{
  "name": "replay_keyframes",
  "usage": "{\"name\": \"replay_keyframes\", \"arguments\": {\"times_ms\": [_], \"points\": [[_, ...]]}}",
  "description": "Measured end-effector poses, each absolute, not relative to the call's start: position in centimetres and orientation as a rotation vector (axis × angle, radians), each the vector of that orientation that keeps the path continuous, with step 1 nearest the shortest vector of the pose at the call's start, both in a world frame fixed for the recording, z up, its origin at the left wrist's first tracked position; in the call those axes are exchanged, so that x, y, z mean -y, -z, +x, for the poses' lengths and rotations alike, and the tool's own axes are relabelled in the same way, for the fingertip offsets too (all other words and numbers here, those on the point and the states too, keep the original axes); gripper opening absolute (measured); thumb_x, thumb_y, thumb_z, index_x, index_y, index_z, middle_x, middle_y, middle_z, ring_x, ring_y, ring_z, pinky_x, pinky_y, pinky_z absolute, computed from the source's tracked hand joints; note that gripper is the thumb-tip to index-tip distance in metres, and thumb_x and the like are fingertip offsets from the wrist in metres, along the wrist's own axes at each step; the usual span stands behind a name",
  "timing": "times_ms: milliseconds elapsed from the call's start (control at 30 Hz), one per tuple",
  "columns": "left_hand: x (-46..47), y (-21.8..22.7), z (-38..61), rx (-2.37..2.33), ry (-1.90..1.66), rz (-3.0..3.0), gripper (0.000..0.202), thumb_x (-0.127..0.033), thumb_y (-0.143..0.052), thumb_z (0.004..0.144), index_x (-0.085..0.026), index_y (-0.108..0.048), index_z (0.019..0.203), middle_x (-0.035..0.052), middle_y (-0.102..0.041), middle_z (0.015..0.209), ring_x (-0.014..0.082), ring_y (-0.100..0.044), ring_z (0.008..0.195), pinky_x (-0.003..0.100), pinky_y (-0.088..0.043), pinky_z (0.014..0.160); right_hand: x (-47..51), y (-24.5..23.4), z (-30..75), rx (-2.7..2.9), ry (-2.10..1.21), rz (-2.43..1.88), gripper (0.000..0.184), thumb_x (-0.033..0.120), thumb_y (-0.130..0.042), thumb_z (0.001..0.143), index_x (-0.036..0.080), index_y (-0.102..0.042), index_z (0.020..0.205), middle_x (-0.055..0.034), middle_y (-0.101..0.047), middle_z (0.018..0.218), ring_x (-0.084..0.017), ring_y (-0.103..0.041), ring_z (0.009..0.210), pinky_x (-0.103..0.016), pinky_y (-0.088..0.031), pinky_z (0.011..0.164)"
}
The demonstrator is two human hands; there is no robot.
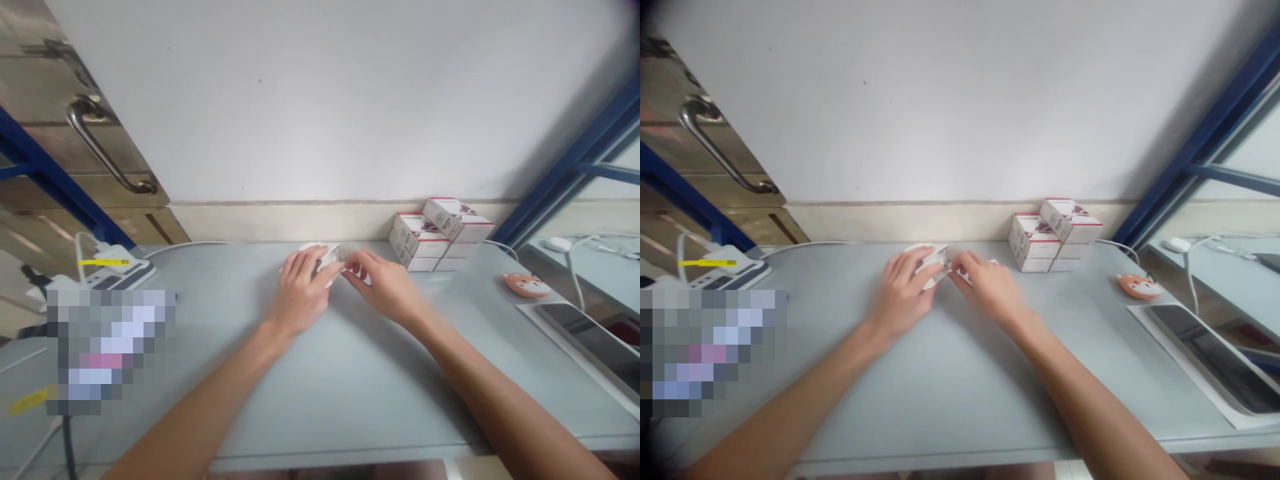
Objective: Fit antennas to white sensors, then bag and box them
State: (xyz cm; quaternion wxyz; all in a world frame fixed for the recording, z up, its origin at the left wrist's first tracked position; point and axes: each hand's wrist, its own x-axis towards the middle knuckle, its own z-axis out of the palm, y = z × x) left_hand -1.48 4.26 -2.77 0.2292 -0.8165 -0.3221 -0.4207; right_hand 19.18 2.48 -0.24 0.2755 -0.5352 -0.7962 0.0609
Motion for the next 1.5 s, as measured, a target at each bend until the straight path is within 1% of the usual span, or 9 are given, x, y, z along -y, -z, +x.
{"name": "replay_keyframes", "arguments": {"times_ms": [200,367,600,733,900,1067,1200,1367,1500], "points": [[-4.5,3.0,-1.5,0.932,1.186,-2.232,0.042,0.002,-0.064,0.083,-0.023,-0.07,0.116,0.0137,-0.072,0.128,0.0305,-0.069,0.121,0.047,-0.053,0.103,-3.0,-0.9,21.3,2.004,0.042,-1.382,0.016,0.039,-0.057,0.102,0.024,-0.062,0.104,-0.0028,-0.073,0.101,-0.016,-0.067,0.076,-0.028,-0.04,0.063],[-4.6,3.2,-1.5,0.912,1.214,-2.219,0.044,0.002,-0.065,0.081,-0.023,-0.069,0.117,0.0131,-0.072,0.128,0.0294,-0.069,0.12,0.046,-0.052,0.103,-4.2,-0.3,23.5,2.01,0.175,-1.912,0.013,0.031,-0.054,0.099,0.022,-0.064,0.099,-0.008,-0.075,0.093,-0.022,-0.066,0.07,-0.032,-0.031,0.059],[-4.7,3.5,-1.3,0.869,1.397,-2.243,0.041,-0.002,-0.071,0.085,-0.025,-0.063,0.118,0.0111,-0.074,0.125,0.0263,-0.072,0.118,0.043,-0.053,0.102,-4.3,1.6,23.7,2.138,0.098,-2.249,0.018,0.018,-0.05,0.098,0.017,-0.068,0.097,-0.016,-0.075,0.087,-0.03,-0.073,0.076,-0.033,-0.032,0.061],[-4.7,3.5,-1.1,0.89,1.546,-2.25,0.047,-0.01,-0.076,0.088,-0.027,-0.057,0.127,0.0111,-0.075,0.128,0.0257,-0.072,0.121,0.044,-0.054,0.104,-3.9,0.1,23.3,2.031,0.101,-2.023,0.017,0.027,-0.054,0.1,0.021,-0.068,0.091,-0.0101,-0.076,0.088,-0.023,-0.068,0.069,-0.031,-0.031,0.059],[-4.4,3.6,-0.9,0.848,1.487,-2.299,0.057,-0.004,-0.073,0.086,-0.026,-0.054,0.135,0.0116,-0.074,0.132,0.0258,-0.071,0.126,0.044,-0.053,0.107,-2.2,-1.7,20.8,1.929,0.083,-1.382,0.024,0.044,-0.055,0.103,0.026,-0.071,0.1,-0.002,-0.074,0.088,-0.015,-0.061,0.065,-0.028,-0.041,0.063],[-4.1,3.8,-0.6,0.835,1.462,-2.289,0.055,-0.003,-0.069,0.087,-0.027,-0.056,0.134,0.01,-0.075,0.131,0.0248,-0.073,0.123,0.043,-0.053,0.106,-1.6,-0.4,18.5,1.957,-0.032,-1.506,0.024,0.037,-0.056,0.102,0.03,-0.078,0.105,-0.0011,-0.078,0.089,-0.018,-0.066,0.069,-0.03,-0.04,0.063],[-3.9,3.6,-0.3,0.82,1.459,-2.309,0.051,-0.002,-0.068,0.086,-0.027,-0.059,0.13,0.0094,-0.076,0.129,0.0247,-0.073,0.123,0.042,-0.054,0.106,-1.7,0.4,17.8,1.823,-0.187,-1.569,0.024,0.041,-0.059,0.099,0.032,-0.081,0.105,-0.0003,-0.079,0.083,-0.02,-0.066,0.068,-0.031,-0.042,0.064],[-3.4,2.9,0.0,0.702,1.468,-2.318,0.046,-0.005,-0.068,0.087,-0.026,-0.059,0.128,0.0101,-0.077,0.129,0.0238,-0.074,0.123,0.041,-0.056,0.105,-1.4,0.9,17.6,1.583,-0.404,-1.437,0.027,0.045,-0.066,0.095,0.026,-0.081,0.106,-0.0018,-0.077,0.078,-0.019,-0.065,0.067,-0.031,-0.046,0.066],[-3.2,2.8,0.1,0.733,1.425,-2.36,0.048,-0.009,-0.068,0.09,-0.027,-0.054,0.133,0.0092,-0.077,0.129,0.0252,-0.072,0.127,0.044,-0.054,0.108,-1.9,1.7,17.9,1.499,-0.466,-1.313,0.028,0.049,-0.07,0.092,0.023,-0.081,0.094,-0.0011,-0.072,0.074,-0.017,-0.061,0.065,-0.029,-0.046,0.064]]}}
